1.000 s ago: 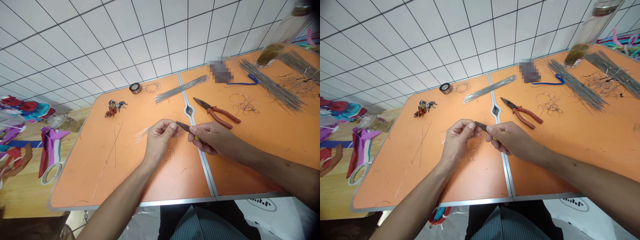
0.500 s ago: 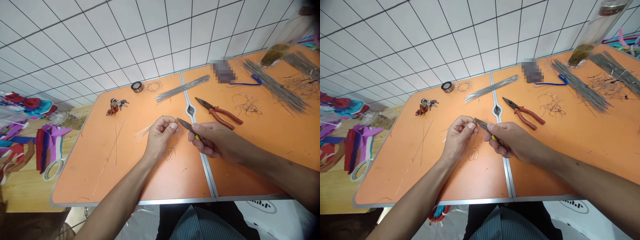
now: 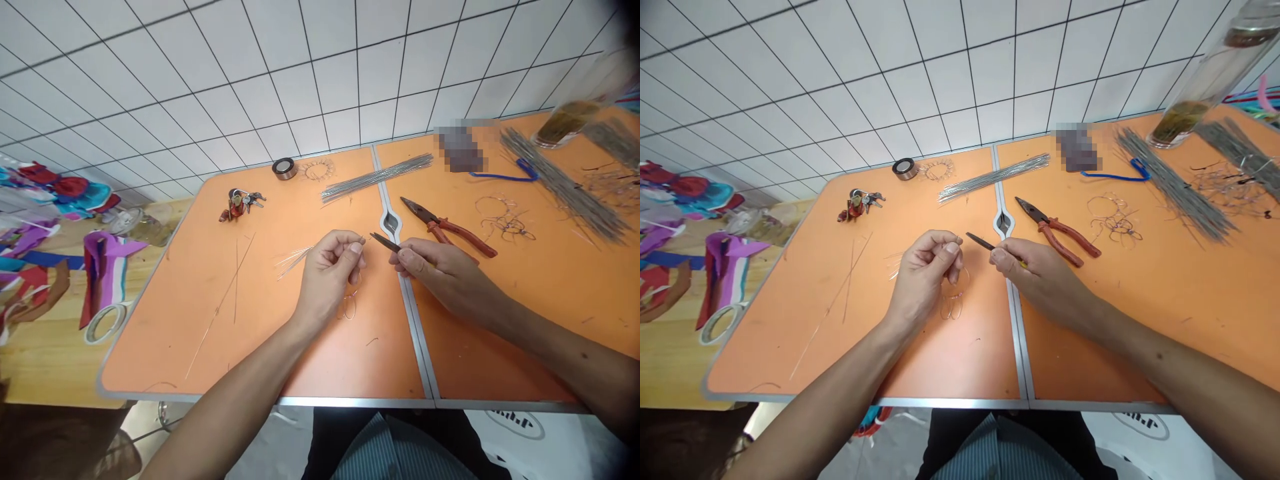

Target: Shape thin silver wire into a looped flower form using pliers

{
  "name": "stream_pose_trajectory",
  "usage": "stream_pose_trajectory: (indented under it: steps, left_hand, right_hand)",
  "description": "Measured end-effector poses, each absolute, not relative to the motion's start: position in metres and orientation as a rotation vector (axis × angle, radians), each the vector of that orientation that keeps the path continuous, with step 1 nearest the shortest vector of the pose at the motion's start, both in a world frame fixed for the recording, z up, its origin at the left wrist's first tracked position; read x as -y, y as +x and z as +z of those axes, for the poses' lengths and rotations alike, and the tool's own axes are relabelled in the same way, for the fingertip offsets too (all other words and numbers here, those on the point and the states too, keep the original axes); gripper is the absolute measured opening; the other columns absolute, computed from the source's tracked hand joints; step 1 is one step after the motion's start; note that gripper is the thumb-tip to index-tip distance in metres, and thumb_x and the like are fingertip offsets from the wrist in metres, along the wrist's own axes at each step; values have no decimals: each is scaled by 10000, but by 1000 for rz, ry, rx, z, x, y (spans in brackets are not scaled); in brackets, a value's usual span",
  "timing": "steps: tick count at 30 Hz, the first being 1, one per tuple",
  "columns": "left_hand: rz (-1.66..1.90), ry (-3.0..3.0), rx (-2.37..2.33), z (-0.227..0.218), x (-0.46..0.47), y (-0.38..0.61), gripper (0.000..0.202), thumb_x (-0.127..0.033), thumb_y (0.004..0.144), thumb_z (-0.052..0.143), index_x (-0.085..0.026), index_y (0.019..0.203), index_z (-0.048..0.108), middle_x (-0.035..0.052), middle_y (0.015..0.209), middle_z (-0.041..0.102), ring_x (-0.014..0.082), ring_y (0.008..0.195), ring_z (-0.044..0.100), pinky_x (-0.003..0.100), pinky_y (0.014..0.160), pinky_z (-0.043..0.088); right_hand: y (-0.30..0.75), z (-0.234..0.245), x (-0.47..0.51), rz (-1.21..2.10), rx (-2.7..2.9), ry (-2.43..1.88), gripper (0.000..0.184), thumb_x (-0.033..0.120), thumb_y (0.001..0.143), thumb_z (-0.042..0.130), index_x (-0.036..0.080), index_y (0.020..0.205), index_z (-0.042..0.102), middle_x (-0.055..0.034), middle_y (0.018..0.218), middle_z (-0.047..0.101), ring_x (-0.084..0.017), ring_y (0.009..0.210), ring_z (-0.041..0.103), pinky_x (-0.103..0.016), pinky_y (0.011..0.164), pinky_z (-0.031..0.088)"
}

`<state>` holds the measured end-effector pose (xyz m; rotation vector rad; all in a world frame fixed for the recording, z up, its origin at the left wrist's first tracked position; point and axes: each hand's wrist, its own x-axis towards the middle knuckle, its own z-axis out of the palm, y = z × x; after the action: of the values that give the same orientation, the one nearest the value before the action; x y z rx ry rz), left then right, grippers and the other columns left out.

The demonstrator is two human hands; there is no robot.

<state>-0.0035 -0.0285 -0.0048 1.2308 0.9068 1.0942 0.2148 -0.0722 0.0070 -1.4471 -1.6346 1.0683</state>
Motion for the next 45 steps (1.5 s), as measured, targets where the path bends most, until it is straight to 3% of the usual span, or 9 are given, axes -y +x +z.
stream_pose_trajectory:
  steps: [7, 15, 26, 29, 32, 37, 41, 45]
  left_hand:
    - [1037, 1165, -898, 1, 33, 0, 180, -378, 965, 771, -205, 954, 721, -25, 704, 667, 86, 508, 522, 230, 500, 410]
    - [977, 1128, -901, 4, 33, 1, 103, -266, 961, 717, -184, 900, 720, -9, 687, 688, 85, 494, 557, 218, 499, 454]
    - [961, 1076, -880, 3, 32, 0, 135, -292, 920, 763, -187, 863, 699, 7, 693, 717, 88, 494, 570, 220, 505, 458]
    - [945, 967, -834, 3, 30, 1, 142, -282, 885, 782, -189, 861, 677, -11, 669, 683, 63, 450, 485, 204, 451, 364]
    - [918, 832, -803, 5, 27, 0, 174, -279, 836, 818, -183, 861, 675, -42, 616, 597, 37, 431, 357, 190, 422, 241]
    - [879, 736, -777, 10, 22, -3, 231, -281, 786, 858, -181, 859, 663, -55, 585, 537, 26, 431, 268, 190, 425, 160]
    - [875, 742, -770, 10, 20, -5, 266, -309, 787, 878, -189, 879, 659, -64, 585, 524, 30, 430, 254, 185, 419, 163]
    - [930, 802, -778, 6, 18, -7, 263, -317, 791, 884, -189, 891, 677, -56, 604, 569, 34, 429, 316, 180, 420, 206]
  right_hand:
    - [214, 7, 69, 886, 1823, -1471, 525, 634, 1133, 445, 231, 899, 687, -70, 929, 727, -250, 904, 643, -370, 773, 446]
    - [214, 1, 68, 838, 1837, -1426, 465, 561, 1147, 455, 227, 935, 698, -60, 918, 718, -234, 884, 643, -367, 807, 455]
    - [211, 5, 68, 844, 1861, -1440, 472, 555, 1147, 445, 233, 900, 686, -55, 900, 714, -228, 851, 626, -364, 779, 448]
    - [213, 6, 66, 810, 1899, -1477, 471, 547, 1155, 420, 232, 916, 675, -55, 894, 712, -230, 857, 637, -368, 779, 448]
    - [218, 2, 64, 634, 2040, -1571, 414, 479, 1154, 423, 229, 935, 669, -70, 924, 713, -249, 906, 654, -386, 811, 447]
    - [224, -11, 62, 261, 2384, -1614, 268, 368, 1101, 533, 209, 997, 722, -123, 1013, 725, -302, 1021, 677, -431, 902, 464]
    - [238, -6, 58, 77, 2354, -1681, 338, 478, 1078, 590, 205, 1199, 747, -161, 1200, 755, -339, 1126, 686, -452, 935, 476]
    - [259, 2, 51, -231, 2154, -2190, 431, 533, 1049, 584, 188, 1271, 716, -212, 1217, 734, -397, 1077, 676, -460, 815, 459]
